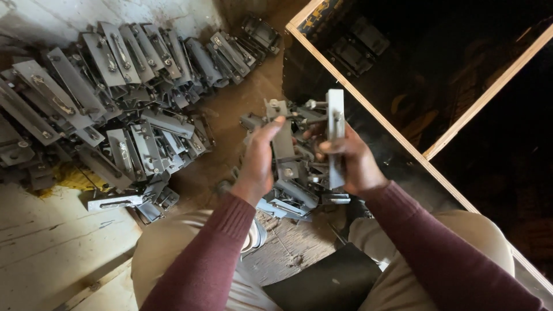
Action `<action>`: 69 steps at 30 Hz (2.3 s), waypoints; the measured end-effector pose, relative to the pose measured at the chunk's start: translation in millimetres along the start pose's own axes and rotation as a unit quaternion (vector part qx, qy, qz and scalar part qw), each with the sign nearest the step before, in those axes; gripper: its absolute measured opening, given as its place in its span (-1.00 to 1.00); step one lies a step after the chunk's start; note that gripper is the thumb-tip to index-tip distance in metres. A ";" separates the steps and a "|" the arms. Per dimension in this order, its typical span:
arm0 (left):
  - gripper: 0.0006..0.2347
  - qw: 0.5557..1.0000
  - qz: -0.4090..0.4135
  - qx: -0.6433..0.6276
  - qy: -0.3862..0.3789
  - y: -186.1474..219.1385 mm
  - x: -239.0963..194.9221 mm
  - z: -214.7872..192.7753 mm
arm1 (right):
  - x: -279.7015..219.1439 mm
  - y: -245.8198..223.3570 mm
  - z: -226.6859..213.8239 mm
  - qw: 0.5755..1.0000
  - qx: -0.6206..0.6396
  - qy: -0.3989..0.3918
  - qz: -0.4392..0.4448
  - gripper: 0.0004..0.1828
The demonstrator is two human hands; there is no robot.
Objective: The person picks up pairs of metal brackets from a pile on the floor, fits them together, and places the organized pairs into a wooden crate.
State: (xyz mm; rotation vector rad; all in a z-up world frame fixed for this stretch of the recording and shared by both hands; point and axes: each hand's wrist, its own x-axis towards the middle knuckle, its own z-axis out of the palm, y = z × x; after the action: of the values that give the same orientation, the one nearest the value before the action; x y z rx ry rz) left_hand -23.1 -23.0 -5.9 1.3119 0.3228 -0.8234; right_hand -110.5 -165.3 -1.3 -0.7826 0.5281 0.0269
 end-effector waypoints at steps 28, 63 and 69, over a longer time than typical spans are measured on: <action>-0.42 0.968 0.222 0.075 -0.094 -27.5 4.0 6.8 | -7.3 -19.3 19.8 0.933 -0.328 -0.137 -0.054 -0.05; -0.14 0.662 0.469 0.583 -0.037 -2.2 111.1 74.9 | 245.1 -98.8 -252.5 0.458 -0.855 0.055 0.235 -0.51; -0.22 0.661 0.464 0.589 -0.021 4.6 109.3 79.2 | 295.6 -12.1 -321.1 0.445 -0.834 -0.015 0.327 -0.12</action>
State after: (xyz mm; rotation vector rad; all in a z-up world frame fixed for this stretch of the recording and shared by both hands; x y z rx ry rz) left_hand 36.5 -135.2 -51.8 2.3022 -1.0935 -0.0426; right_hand 7.0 -441.5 -318.4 -2.4718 0.6341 1.5373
